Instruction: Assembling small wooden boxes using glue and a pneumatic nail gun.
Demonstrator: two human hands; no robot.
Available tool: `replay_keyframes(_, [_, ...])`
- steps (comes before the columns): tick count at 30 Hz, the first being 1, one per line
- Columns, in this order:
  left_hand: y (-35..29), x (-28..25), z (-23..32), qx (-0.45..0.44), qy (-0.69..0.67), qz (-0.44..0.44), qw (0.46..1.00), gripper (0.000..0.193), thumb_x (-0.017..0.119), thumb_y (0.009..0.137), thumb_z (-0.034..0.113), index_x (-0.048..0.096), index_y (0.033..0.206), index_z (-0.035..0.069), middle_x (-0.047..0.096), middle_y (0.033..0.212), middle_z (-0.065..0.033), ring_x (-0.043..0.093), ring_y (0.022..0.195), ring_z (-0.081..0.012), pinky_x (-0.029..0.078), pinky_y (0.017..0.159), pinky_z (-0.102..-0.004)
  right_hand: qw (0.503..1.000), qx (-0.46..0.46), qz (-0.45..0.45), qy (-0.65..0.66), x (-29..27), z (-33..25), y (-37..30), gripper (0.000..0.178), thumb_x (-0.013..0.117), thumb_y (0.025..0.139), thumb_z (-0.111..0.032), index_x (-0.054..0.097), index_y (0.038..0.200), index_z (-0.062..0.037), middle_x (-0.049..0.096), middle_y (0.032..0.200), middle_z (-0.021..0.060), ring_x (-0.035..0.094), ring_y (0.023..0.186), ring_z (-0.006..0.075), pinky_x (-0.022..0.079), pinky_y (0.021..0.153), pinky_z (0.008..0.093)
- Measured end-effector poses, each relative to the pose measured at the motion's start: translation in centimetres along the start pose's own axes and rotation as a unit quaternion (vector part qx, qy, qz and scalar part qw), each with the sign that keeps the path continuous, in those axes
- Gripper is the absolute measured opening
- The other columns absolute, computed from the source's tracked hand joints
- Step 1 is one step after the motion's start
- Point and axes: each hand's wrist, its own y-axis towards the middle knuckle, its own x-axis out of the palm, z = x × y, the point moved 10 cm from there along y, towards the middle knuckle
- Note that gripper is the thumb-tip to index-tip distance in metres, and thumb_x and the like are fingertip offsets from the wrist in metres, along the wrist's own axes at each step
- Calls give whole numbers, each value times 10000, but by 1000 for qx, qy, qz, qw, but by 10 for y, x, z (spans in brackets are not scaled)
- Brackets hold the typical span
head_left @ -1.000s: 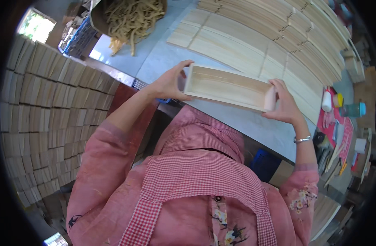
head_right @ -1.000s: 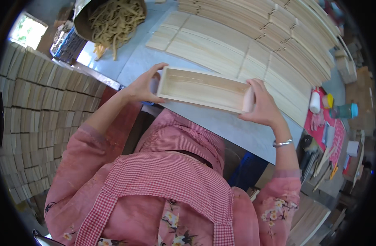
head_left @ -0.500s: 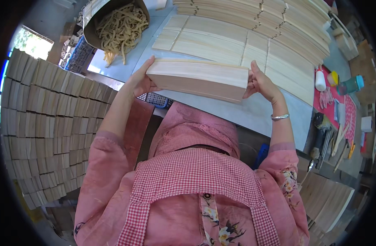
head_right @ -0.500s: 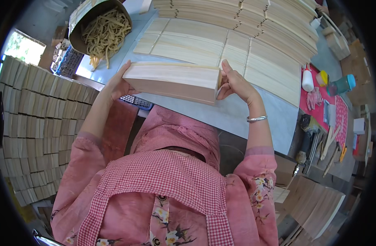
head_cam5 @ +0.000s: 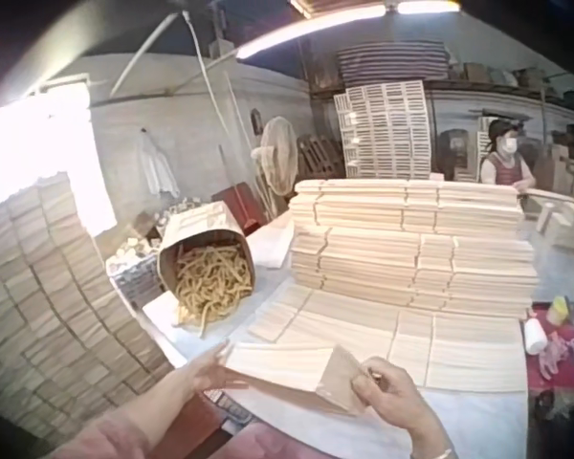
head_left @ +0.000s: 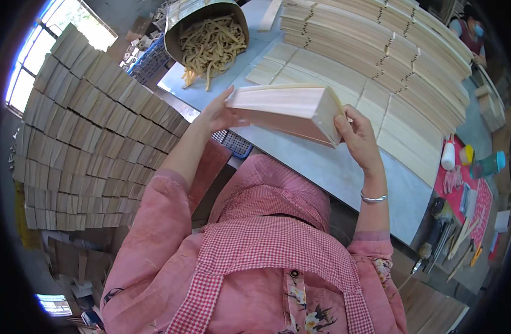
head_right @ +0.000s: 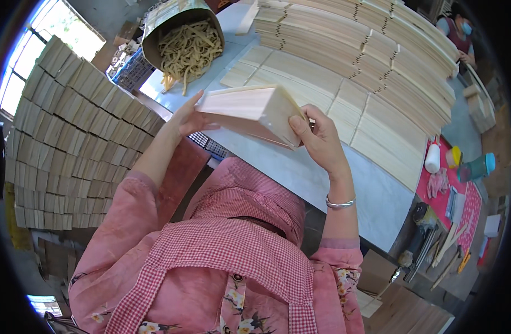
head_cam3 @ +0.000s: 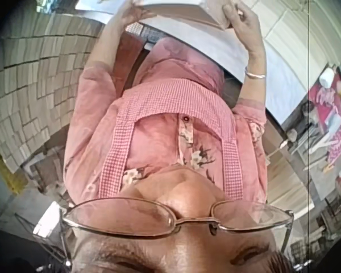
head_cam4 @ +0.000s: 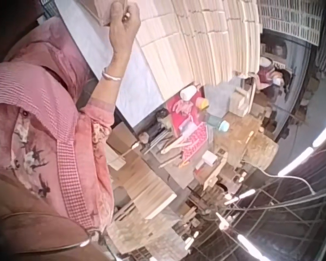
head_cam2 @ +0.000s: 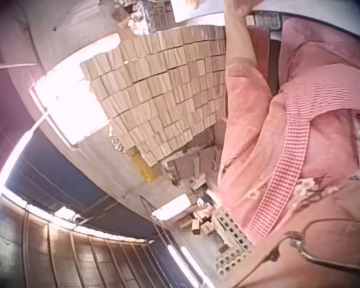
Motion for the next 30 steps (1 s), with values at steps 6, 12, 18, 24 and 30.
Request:
replay_keyframes(6, [-40, 30, 55, 262, 150, 104, 948, 802, 657, 888, 594, 484, 1433, 31, 518, 1400, -277, 501, 1298, -425, 360, 1107, -547, 995, -87, 11, -43, 9, -30, 22, 208, 709, 961, -212, 629, 902, -29, 547, 758, 7, 459, 645, 95, 402, 595, 221])
replay_keyframes(12, [-153, 178, 82, 492, 406, 9, 770, 686, 714, 862, 464, 560, 1328, -15, 584, 1257, -230, 561, 1166, -318, 415, 1040, -463, 986, -111, -9, -125, 23, -44, 30, 233, 735, 933, -201, 608, 830, -35, 519, 738, -12, 417, 639, 89, 358, 586, 224])
replay_keyframes(18, [-132, 194, 83, 396, 479, -72, 780, 557, 700, 862, 389, 609, 1217, -30, 618, 1147, -156, 563, 1049, -225, 450, 915, -352, 975, -102, -26, -193, 38, -59, 44, 225, 718, 939, -182, 612, 814, -29, 540, 766, -10, 445, 655, 87, 375, 586, 229])
replay_keyframes(24, [-112, 163, 96, 370, 337, -101, 860, 455, 646, 881, 316, 619, 1187, -19, 637, 1109, -116, 539, 1017, -169, 423, 865, -302, 989, -78, -56, -115, 57, -69, 67, 183, 716, 935, -178, 680, 984, -5, 601, 883, 32, 529, 690, 111, 458, 630, 245])
replay_keyframes(30, [-122, 128, 124, 411, 188, -73, 889, 418, 603, 893, 270, 621, 1204, -8, 635, 1151, -132, 549, 1043, -188, 395, 924, -292, 992, -53, -56, 98, 82, -62, 83, 411, 734, 914, -185, 630, 1265, 2, 637, 1036, 93, 616, 805, 154, 526, 750, 272])
